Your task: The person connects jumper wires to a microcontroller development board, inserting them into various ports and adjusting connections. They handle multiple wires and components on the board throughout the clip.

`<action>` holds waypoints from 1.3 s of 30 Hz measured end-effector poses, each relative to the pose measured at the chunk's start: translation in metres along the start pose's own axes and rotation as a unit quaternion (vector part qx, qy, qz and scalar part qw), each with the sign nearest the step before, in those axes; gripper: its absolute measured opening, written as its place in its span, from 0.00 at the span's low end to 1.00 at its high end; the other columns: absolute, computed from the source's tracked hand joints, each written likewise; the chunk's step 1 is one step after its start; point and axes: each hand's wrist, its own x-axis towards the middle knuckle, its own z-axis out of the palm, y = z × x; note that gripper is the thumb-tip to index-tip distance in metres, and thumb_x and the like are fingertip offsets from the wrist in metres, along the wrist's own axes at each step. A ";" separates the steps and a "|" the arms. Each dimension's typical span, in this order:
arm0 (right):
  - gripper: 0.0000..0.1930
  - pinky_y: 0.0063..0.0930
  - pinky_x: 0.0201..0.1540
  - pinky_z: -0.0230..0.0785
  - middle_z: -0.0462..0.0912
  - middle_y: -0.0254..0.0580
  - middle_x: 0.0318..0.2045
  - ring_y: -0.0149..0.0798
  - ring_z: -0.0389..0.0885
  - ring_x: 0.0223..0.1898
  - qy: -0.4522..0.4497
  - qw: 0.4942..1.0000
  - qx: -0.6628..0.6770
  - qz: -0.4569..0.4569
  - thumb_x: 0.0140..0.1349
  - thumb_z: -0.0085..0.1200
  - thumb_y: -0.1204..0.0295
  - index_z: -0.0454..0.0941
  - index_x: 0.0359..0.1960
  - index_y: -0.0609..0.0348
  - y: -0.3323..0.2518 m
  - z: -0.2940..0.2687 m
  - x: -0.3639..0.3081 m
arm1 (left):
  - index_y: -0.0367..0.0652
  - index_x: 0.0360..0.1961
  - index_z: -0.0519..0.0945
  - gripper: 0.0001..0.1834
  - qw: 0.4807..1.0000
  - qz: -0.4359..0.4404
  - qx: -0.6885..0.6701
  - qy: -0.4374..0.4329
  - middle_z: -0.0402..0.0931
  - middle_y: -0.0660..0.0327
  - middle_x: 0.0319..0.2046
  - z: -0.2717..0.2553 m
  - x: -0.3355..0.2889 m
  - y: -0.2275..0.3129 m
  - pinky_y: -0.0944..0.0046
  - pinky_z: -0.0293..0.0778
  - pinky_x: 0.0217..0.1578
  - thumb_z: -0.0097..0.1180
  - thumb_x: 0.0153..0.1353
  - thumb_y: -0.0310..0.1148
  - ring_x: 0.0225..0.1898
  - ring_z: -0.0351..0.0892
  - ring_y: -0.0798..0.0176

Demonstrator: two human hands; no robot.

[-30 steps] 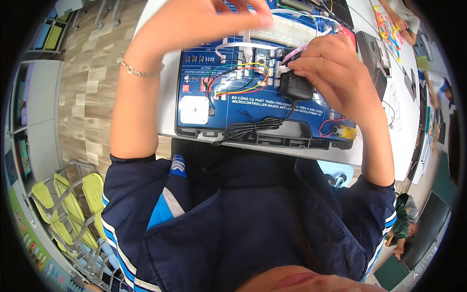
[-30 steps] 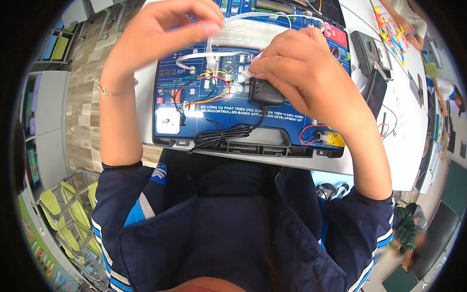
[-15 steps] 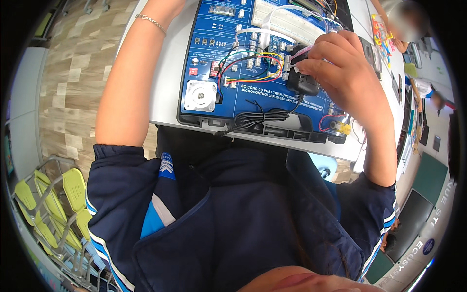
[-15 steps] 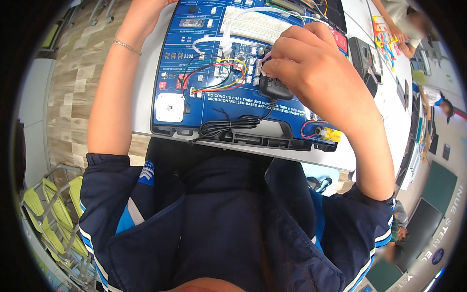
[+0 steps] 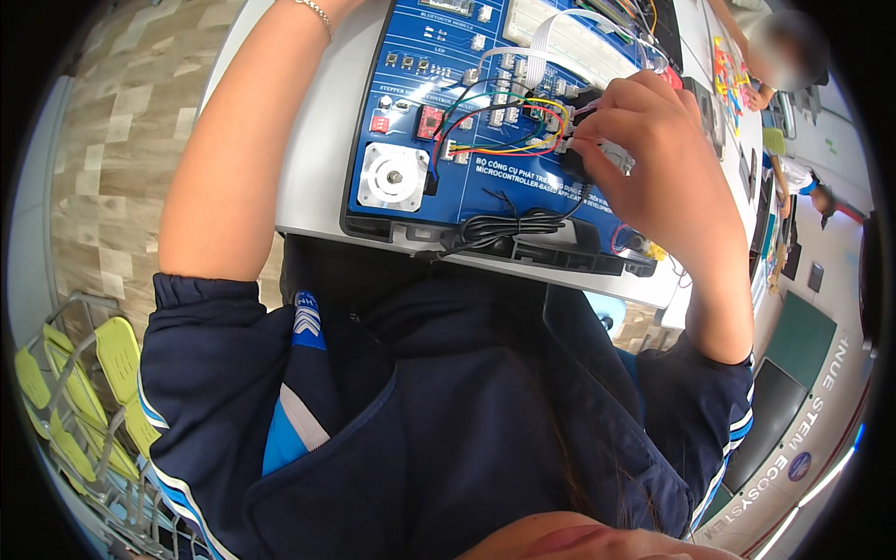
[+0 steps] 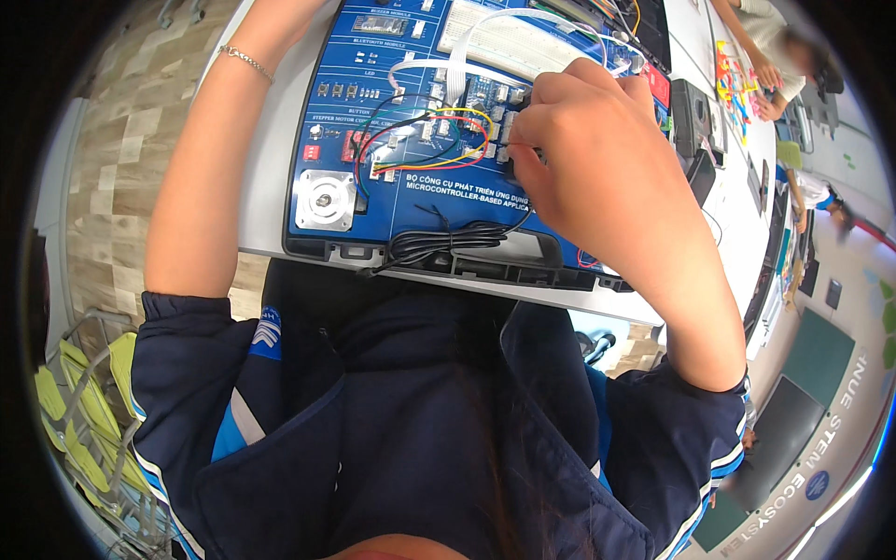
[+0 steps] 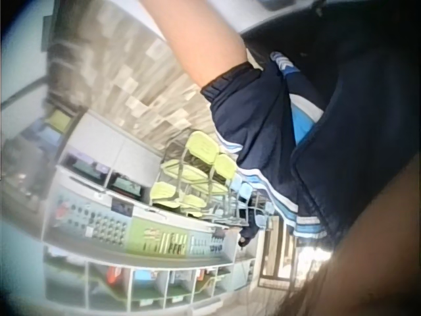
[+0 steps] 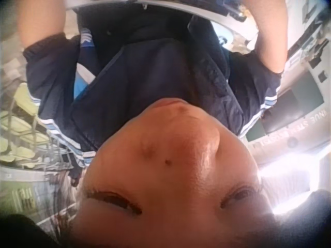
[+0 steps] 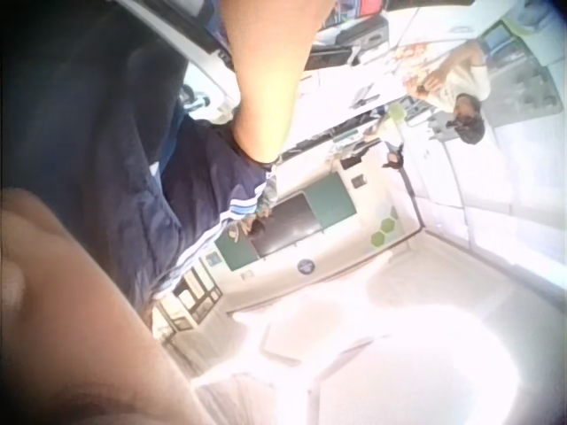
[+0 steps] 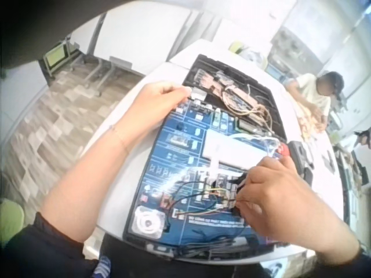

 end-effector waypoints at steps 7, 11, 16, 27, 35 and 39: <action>0.03 0.38 0.45 0.70 0.78 0.38 0.36 0.44 0.77 0.43 0.036 0.998 0.009 0.051 0.48 0.64 0.76 0.84 0.25 0.60 -0.009 0.005 -0.002 | 0.31 0.40 0.84 0.16 0.999 0.035 -0.016 -0.003 0.84 0.57 0.35 0.001 -0.008 0.004 0.70 0.75 0.37 0.58 0.64 0.36 0.34 0.80 0.69; 0.03 0.38 0.45 0.70 0.76 0.37 0.40 0.44 0.77 0.43 0.040 0.995 -0.003 0.086 0.48 0.65 0.75 0.85 0.26 0.60 -0.016 0.010 -0.003 | 0.31 0.39 0.84 0.15 1.000 0.026 -0.010 0.002 0.84 0.57 0.34 0.001 0.005 -0.008 0.69 0.75 0.36 0.58 0.64 0.36 0.34 0.80 0.68; 0.04 0.39 0.44 0.69 0.77 0.37 0.38 0.44 0.77 0.43 0.041 0.992 -0.044 0.114 0.48 0.64 0.76 0.85 0.26 0.60 -0.028 0.011 -0.002 | 0.32 0.38 0.83 0.15 0.998 0.050 -0.030 -0.013 0.83 0.58 0.32 0.000 0.007 -0.015 0.69 0.75 0.34 0.58 0.64 0.37 0.31 0.79 0.69; 0.02 0.39 0.39 0.70 0.77 0.39 0.29 0.45 0.78 0.36 0.020 0.994 0.007 0.108 0.47 0.63 0.79 0.82 0.22 0.63 -0.019 0.012 0.002 | 0.32 0.36 0.84 0.14 0.998 0.061 -0.017 -0.013 0.83 0.59 0.30 0.001 0.011 -0.018 0.69 0.74 0.32 0.58 0.63 0.35 0.30 0.78 0.71; 0.04 0.36 0.37 0.70 0.76 0.43 0.27 0.47 0.78 0.33 -0.011 0.991 0.053 0.118 0.45 0.63 0.81 0.81 0.23 0.65 -0.012 0.007 0.008 | 0.31 0.37 0.84 0.14 0.999 0.031 -0.033 -0.003 0.83 0.57 0.31 0.004 0.001 -0.004 0.67 0.76 0.35 0.58 0.62 0.35 0.31 0.80 0.68; 0.04 0.35 0.37 0.70 0.76 0.43 0.27 0.46 0.78 0.33 -0.019 0.989 0.080 0.124 0.44 0.63 0.81 0.80 0.23 0.66 -0.009 0.007 0.008 | 0.31 0.36 0.84 0.14 0.998 0.047 -0.036 -0.016 0.83 0.56 0.31 0.001 -0.004 -0.004 0.67 0.76 0.35 0.58 0.62 0.35 0.31 0.80 0.67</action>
